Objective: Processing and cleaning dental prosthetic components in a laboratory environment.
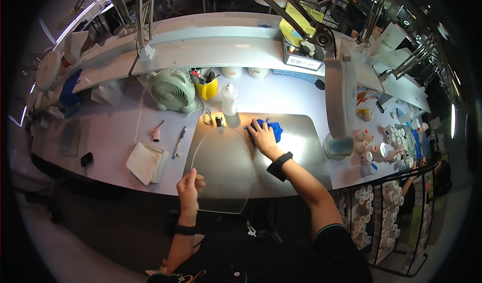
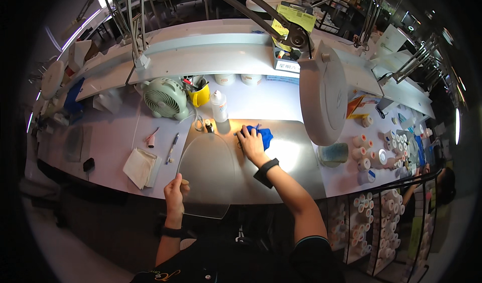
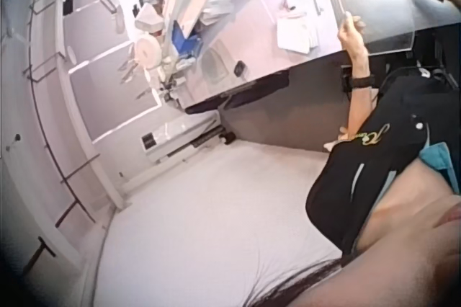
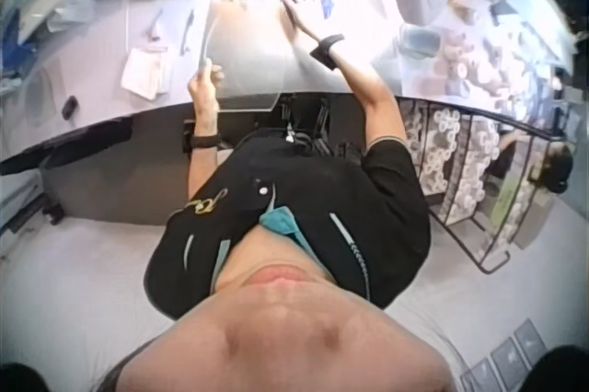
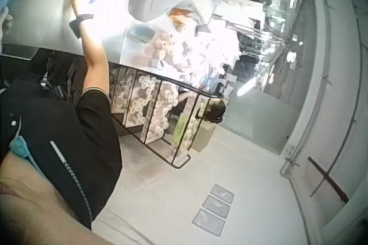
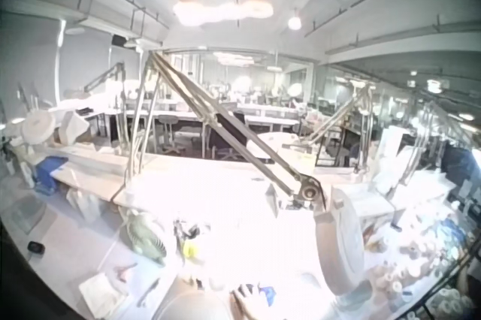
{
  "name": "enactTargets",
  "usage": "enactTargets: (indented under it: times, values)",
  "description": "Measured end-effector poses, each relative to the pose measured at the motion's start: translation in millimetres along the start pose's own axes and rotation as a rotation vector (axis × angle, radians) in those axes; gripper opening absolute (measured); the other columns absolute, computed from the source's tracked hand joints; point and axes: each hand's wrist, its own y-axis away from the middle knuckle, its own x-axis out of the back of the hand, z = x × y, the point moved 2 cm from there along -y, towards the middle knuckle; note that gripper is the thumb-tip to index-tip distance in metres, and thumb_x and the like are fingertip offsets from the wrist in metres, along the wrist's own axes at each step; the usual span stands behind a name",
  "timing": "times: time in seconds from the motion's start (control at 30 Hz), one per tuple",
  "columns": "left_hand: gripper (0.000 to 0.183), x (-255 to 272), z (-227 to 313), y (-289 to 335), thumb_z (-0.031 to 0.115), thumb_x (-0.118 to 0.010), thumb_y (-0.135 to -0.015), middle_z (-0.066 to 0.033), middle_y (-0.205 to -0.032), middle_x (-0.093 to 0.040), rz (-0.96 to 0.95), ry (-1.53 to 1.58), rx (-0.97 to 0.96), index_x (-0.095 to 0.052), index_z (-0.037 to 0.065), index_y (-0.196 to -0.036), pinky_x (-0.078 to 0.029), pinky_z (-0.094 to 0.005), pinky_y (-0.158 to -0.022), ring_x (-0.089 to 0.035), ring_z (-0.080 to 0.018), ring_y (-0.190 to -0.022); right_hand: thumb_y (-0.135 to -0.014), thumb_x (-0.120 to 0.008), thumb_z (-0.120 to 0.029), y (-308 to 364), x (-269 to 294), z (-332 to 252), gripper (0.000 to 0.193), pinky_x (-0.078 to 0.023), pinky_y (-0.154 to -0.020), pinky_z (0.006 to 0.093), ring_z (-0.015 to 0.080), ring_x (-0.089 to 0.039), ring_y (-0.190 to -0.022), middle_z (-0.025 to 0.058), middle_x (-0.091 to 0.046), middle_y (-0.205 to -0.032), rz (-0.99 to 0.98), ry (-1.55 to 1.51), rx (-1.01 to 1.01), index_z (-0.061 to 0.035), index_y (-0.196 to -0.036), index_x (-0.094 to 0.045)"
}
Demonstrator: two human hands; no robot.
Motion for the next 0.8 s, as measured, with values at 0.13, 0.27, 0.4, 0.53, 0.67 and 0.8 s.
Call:
enactTargets:
  times: [0.13, 0.27, 0.4, 0.53, 0.67, 0.8]
  values:
    - [0.035, -45, 0, -17, 0.027, -0.049, -0.088, -0.0063, -0.053, -0.053, -0.154, 0.116, 0.073, -0.055, 0.0, -0.068, -0.039, -0.0238, -0.037, -0.053, -0.0147, -0.043, -0.072, -0.051, -0.005, 61, 21, 4, 0.053, -0.041, -0.07, 0.0379, 0.0296, -0.045, -0.096, 0.0084, -0.039, -0.129, -0.019, -0.068, 0.014, -0.0157, -0.123, -0.044]
    - [0.036, -120, -21, -58, 0.027, -0.047, -0.089, -0.0086, -0.053, -0.054, -0.219, 0.165, 0.011, -0.055, -0.002, -0.069, -0.043, -0.025, -0.037, -0.056, -0.0175, -0.043, -0.07, -0.05, -0.001, 106, 34, 27, 0.045, -0.04, -0.072, 0.0368, 0.0273, -0.045, -0.101, 0.004, -0.041, -0.128, -0.019, -0.132, 0.068, -0.0129, -0.113, -0.051]
    - [0.038, -177, -44, -104, 0.026, -0.047, -0.089, -0.0101, -0.053, -0.054, -0.13, 0.132, 0.047, -0.054, -0.005, -0.068, -0.044, -0.0268, -0.036, -0.055, -0.0185, -0.041, -0.064, -0.051, 0.004, 127, 65, 35, 0.044, -0.039, -0.083, 0.0347, 0.0269, -0.047, -0.099, 0.0044, -0.048, -0.123, 0.24, -0.359, -0.033, -0.0088, -0.105, -0.056]
    - [0.04, -207, -58, -131, 0.026, -0.047, -0.089, -0.0098, -0.052, -0.053, -0.102, 0.099, 0.003, -0.053, -0.005, -0.065, -0.044, -0.0273, -0.035, -0.054, -0.0181, -0.039, -0.065, -0.049, 0.007, 161, 127, 38, 0.039, -0.039, -0.085, 0.0349, 0.0276, -0.048, -0.097, 0.0076, -0.051, -0.119, 0.468, -0.396, -0.288, -0.0046, -0.101, -0.058]
    - [0.039, -232, -74, -141, 0.026, -0.048, -0.089, -0.0086, -0.052, -0.053, -0.107, 0.118, 0.006, -0.053, -0.005, -0.066, -0.042, -0.0263, -0.035, -0.053, -0.0169, -0.038, -0.068, -0.047, 0.009, 211, 123, 61, 0.036, -0.039, -0.085, 0.036, 0.0288, -0.05, -0.096, 0.0111, -0.052, -0.116, 0.371, -0.375, -0.466, -0.0036, -0.101, -0.058]
    - [0.037, -238, -87, -151, 0.026, -0.049, -0.089, -0.0072, -0.053, -0.053, -0.106, 0.02, -0.024, -0.055, -0.004, -0.069, -0.042, -0.0259, -0.036, -0.052, -0.0156, -0.038, -0.068, -0.049, 0.009, 236, 98, 60, 0.036, -0.039, -0.086, 0.0365, 0.0293, -0.049, -0.096, 0.0109, -0.052, -0.115, 0.308, -0.314, -0.505, -0.0041, -0.101, -0.059]
